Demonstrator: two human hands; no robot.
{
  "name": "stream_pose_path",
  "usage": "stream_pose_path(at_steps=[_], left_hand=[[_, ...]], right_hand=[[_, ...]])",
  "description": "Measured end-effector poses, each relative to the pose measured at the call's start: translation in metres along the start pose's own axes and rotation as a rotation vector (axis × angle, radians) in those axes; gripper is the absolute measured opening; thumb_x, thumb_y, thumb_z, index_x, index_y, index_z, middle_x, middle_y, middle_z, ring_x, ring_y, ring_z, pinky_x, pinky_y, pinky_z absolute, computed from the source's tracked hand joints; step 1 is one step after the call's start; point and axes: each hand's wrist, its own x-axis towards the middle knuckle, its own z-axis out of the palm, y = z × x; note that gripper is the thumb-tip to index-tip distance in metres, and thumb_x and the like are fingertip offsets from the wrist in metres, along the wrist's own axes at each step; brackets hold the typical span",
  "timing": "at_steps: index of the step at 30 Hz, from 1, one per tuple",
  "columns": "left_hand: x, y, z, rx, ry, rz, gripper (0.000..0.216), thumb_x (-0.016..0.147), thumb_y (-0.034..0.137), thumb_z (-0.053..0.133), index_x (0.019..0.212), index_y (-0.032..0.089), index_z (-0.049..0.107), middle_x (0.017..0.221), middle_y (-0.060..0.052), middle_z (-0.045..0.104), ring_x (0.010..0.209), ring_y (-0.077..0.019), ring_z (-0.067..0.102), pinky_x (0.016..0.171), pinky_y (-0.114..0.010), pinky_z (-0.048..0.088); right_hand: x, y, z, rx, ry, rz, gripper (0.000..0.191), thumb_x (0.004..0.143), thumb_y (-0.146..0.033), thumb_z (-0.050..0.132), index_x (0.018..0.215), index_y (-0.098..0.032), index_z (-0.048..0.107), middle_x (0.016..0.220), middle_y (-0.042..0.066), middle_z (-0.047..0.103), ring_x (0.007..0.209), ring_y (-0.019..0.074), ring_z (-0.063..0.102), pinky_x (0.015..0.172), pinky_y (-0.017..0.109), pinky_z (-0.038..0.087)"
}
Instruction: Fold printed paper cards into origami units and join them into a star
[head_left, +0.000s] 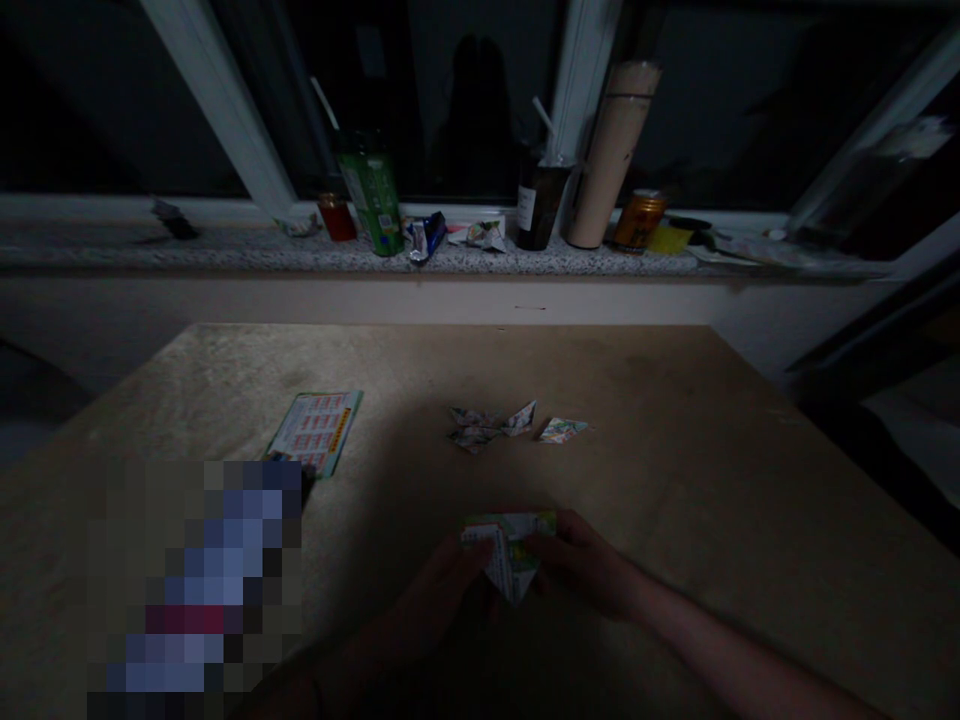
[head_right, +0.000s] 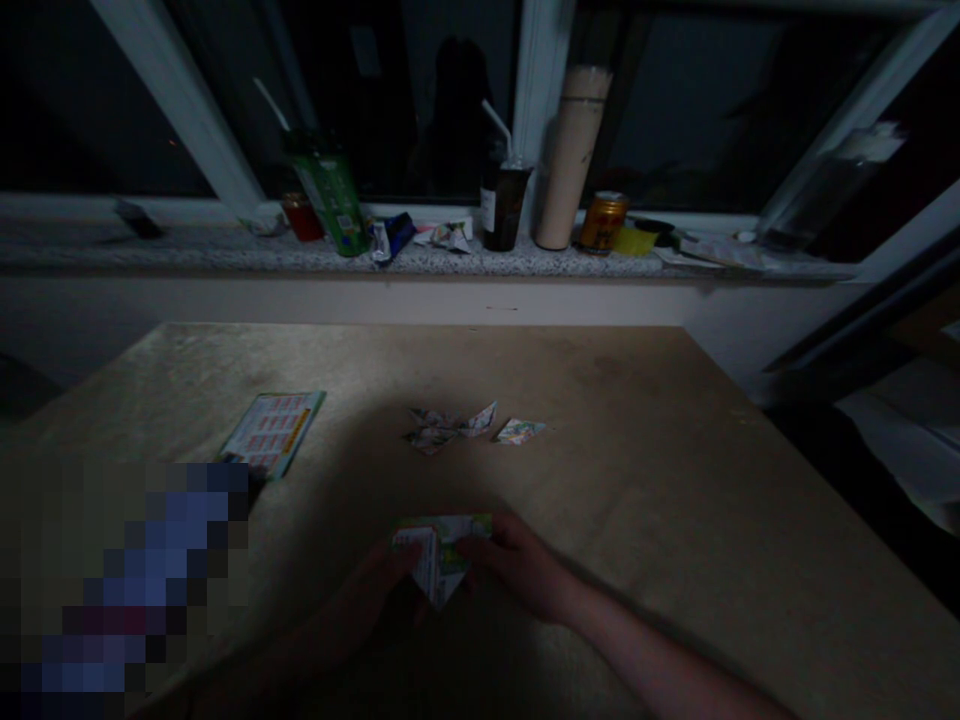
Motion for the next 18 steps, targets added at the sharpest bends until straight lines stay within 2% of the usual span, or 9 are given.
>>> stream_pose_path(at_steps=[2, 4, 7, 11, 16, 18], left_hand=[[-0.0002, 0.0018, 0.0007, -0.022, 0.008, -0.013, 0.050, 0.080, 0.059, 0.051, 0.097, 0.013, 0.063, 0.074, -0.004, 0.065, 0.062, -0.0159, 0.055, 0.057, -0.023, 0.043], [0.0004, 0.0021, 0.0012, -0.029, 0.018, -0.016, 0.049, 0.080, 0.057, 0.051, 0.099, 0.014, 0.062, 0.075, -0.004, 0.066, 0.062, -0.0159, 0.055, 0.056, -0.023, 0.043], [0.0023, -0.0006, 0.0005, -0.011, 0.031, -0.008, 0.047, 0.081, 0.056, 0.048, 0.091, 0.013, 0.065, 0.071, -0.004, 0.065, 0.058, -0.0152, 0.054, 0.052, -0.022, 0.041], [0.0039, -0.0037, -0.0015, 0.057, 0.059, -0.004, 0.048, 0.085, 0.053, 0.044, 0.074, 0.012, 0.067, 0.062, -0.003, 0.062, 0.057, -0.0149, 0.053, 0.058, -0.023, 0.041], [0.0042, -0.0031, -0.0021, 0.036, 0.033, -0.039, 0.048, 0.082, 0.054, 0.044, 0.076, 0.013, 0.069, 0.069, -0.005, 0.066, 0.056, -0.0153, 0.053, 0.055, -0.024, 0.040], [0.0038, -0.0032, -0.0026, 0.028, 0.072, -0.036, 0.046, 0.077, 0.055, 0.050, 0.072, 0.013, 0.068, 0.064, -0.004, 0.064, 0.056, -0.0161, 0.054, 0.057, -0.024, 0.041]], right_hand=[[0.0001, -0.0018, 0.0009, 0.030, -0.009, 0.004, 0.040, 0.075, -0.040, 0.067, 0.106, -0.016, 0.065, 0.071, 0.001, 0.061, 0.052, 0.0075, 0.046, 0.048, 0.018, 0.036], [0.0004, -0.0020, 0.0004, 0.033, -0.016, -0.003, 0.041, 0.076, -0.038, 0.066, 0.111, -0.017, 0.063, 0.073, 0.001, 0.061, 0.052, 0.0072, 0.046, 0.049, 0.018, 0.036], [0.0009, -0.0004, -0.0028, -0.007, -0.012, -0.015, 0.038, 0.077, -0.036, 0.065, 0.111, -0.017, 0.064, 0.075, 0.002, 0.062, 0.054, 0.0073, 0.046, 0.049, 0.018, 0.036], [0.0013, 0.0001, -0.0065, -0.061, -0.019, -0.033, 0.032, 0.078, -0.035, 0.065, 0.105, -0.019, 0.068, 0.073, 0.001, 0.061, 0.053, 0.0070, 0.045, 0.050, 0.019, 0.036], [0.0010, -0.0030, -0.0062, -0.098, -0.044, -0.058, 0.024, 0.079, -0.033, 0.064, 0.098, -0.020, 0.072, 0.072, 0.001, 0.062, 0.053, 0.0072, 0.046, 0.051, 0.020, 0.036], [0.0008, -0.0033, -0.0059, -0.100, -0.034, -0.057, 0.024, 0.077, -0.034, 0.066, 0.095, -0.020, 0.073, 0.071, 0.001, 0.063, 0.053, 0.0076, 0.047, 0.050, 0.020, 0.037]])
